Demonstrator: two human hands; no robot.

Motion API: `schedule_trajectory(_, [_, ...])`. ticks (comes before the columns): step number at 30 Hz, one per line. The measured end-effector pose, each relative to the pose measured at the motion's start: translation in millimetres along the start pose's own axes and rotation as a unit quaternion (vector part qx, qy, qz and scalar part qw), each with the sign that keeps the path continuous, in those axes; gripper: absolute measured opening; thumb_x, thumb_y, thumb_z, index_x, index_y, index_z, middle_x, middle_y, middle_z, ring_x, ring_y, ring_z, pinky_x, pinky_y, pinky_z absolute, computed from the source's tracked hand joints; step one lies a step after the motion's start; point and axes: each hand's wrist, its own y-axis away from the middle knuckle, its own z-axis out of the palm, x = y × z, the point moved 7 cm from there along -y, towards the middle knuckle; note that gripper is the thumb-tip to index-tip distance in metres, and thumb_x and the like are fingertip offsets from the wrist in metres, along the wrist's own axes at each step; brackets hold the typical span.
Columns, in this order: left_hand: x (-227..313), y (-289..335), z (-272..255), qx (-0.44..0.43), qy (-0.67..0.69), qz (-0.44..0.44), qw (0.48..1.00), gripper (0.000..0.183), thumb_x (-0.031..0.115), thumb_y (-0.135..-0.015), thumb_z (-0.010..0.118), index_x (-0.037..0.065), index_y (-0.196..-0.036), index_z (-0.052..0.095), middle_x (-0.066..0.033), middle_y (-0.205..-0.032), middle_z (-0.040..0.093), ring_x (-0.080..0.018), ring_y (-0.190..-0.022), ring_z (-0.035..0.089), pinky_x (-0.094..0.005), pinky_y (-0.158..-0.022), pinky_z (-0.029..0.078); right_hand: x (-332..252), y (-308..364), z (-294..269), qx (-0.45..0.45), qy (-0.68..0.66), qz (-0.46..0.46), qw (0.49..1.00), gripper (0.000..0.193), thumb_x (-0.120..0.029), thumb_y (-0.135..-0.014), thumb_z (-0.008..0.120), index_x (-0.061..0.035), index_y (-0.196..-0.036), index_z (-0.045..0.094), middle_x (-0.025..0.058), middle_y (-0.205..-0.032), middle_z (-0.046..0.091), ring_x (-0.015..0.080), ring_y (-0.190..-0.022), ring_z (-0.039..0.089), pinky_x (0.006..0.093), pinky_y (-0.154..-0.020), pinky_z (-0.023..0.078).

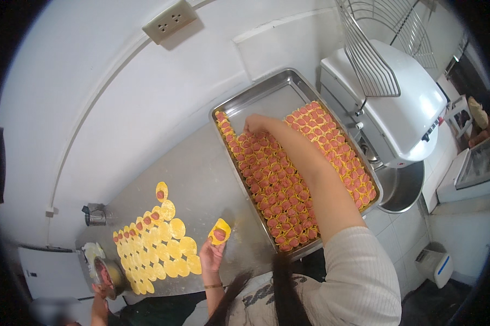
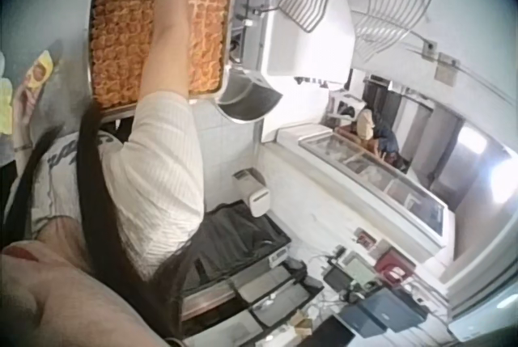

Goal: The person places small red filling onto round yellow dough discs, folds them into half-moon shapes, and arranges them on a metal tray. Another person works alongside, preparing additional dough discs.

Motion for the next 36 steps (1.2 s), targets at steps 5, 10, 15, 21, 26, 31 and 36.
schedule_trajectory(5, [-1.3, 4.6, 3.8, -0.039, 0.011, -0.008, 0.999, 0.028, 0.013, -0.091, 0.054, -0.004, -0.113, 0.054, -0.0168, -0.116, 0.06, -0.0262, -0.106, 0.061, -0.0388, -0.09, 0.053, 5.2, 2.2, -0.8, -0.007, -0.037, 0.036, 0.999, 0.037, 0.003, -0.068, 0.048, -0.0068, -0.093, 0.073, 0.0153, -0.087, 0.07, 0.0305, -0.079, 0.067, 0.0369, -0.071, 0.052])
schedule_trajectory(10, [-1.0, 12.3, 12.4, -0.014, -0.021, -0.015, 1.0, 0.031, 0.015, -0.093, 0.052, -0.004, -0.118, 0.052, -0.0158, -0.119, 0.058, -0.0248, -0.106, 0.061, -0.0358, -0.088, 0.053, 3.0, -4.6, -7.8, 0.107, 0.038, 0.005, 0.994, 0.032, -0.004, -0.075, 0.056, -0.006, -0.105, 0.069, 0.017, -0.098, 0.068, 0.0293, -0.087, 0.066, 0.0358, -0.075, 0.051])
schedule_trajectory(15, [19.2, 14.7, 32.4, -0.035, -0.086, 0.028, 0.995, 0.032, 0.014, -0.096, 0.047, -0.005, -0.122, 0.049, -0.0131, -0.12, 0.058, -0.0209, -0.107, 0.06, -0.0321, -0.09, 0.052, -63.1, 29.2, 7.5, 0.193, -0.123, 0.004, 0.973, 0.029, -0.022, -0.086, 0.061, -0.0038, -0.109, 0.066, 0.0145, -0.1, 0.068, 0.0228, -0.091, 0.065, 0.034, -0.077, 0.051])
schedule_trajectory(21, [43.9, 20.2, 46.9, -0.081, -0.137, 0.03, 0.987, 0.028, 0.015, -0.098, 0.045, -0.002, -0.12, 0.05, -0.0109, -0.115, 0.06, -0.0165, -0.101, 0.062, -0.0294, -0.085, 0.053, -191.0, 151.7, 194.2, -0.202, -0.617, 0.164, 0.743, 0.039, -0.038, -0.092, 0.059, -0.0026, -0.108, 0.061, 0.0051, -0.102, 0.062, 0.0165, -0.09, 0.061, 0.0319, -0.077, 0.051])
schedule_trajectory(26, [39.8, 30.3, 30.4, -0.051, -0.167, 0.048, 0.983, 0.029, 0.018, -0.099, 0.043, 0.0, -0.12, 0.05, -0.01, -0.115, 0.06, -0.0153, -0.101, 0.062, -0.0293, -0.084, 0.053, -209.1, 191.6, 233.7, -0.105, -0.72, 0.192, 0.659, 0.027, -0.029, -0.094, 0.057, -0.0052, -0.108, 0.059, 0.0044, -0.101, 0.062, 0.0162, -0.092, 0.061, 0.0313, -0.082, 0.05])
schedule_trajectory(31, [14.2, 36.2, 16.6, -0.02, -0.079, 0.028, 0.996, 0.027, 0.025, -0.099, 0.046, 0.004, -0.113, 0.054, -0.0068, -0.109, 0.061, -0.0144, -0.097, 0.062, -0.0281, -0.079, 0.052, -210.1, 209.8, 243.4, 0.01, -0.715, 0.13, 0.687, 0.019, -0.022, -0.095, 0.055, -0.0053, -0.103, 0.059, 0.0033, -0.098, 0.062, 0.0146, -0.091, 0.061, 0.032, -0.081, 0.052])
schedule_trajectory(36, [4.7, 36.4, 9.4, 0.018, -0.101, 0.044, 0.994, 0.023, 0.029, -0.097, 0.051, 0.008, -0.103, 0.055, -0.0027, -0.098, 0.06, -0.0107, -0.09, 0.06, -0.0243, -0.075, 0.051, -214.5, 232.5, 254.5, 0.029, -0.705, 0.151, 0.693, 0.015, -0.018, -0.095, 0.054, -0.006, -0.103, 0.058, 0.0031, -0.098, 0.062, 0.014, -0.09, 0.062, 0.0333, -0.081, 0.052])
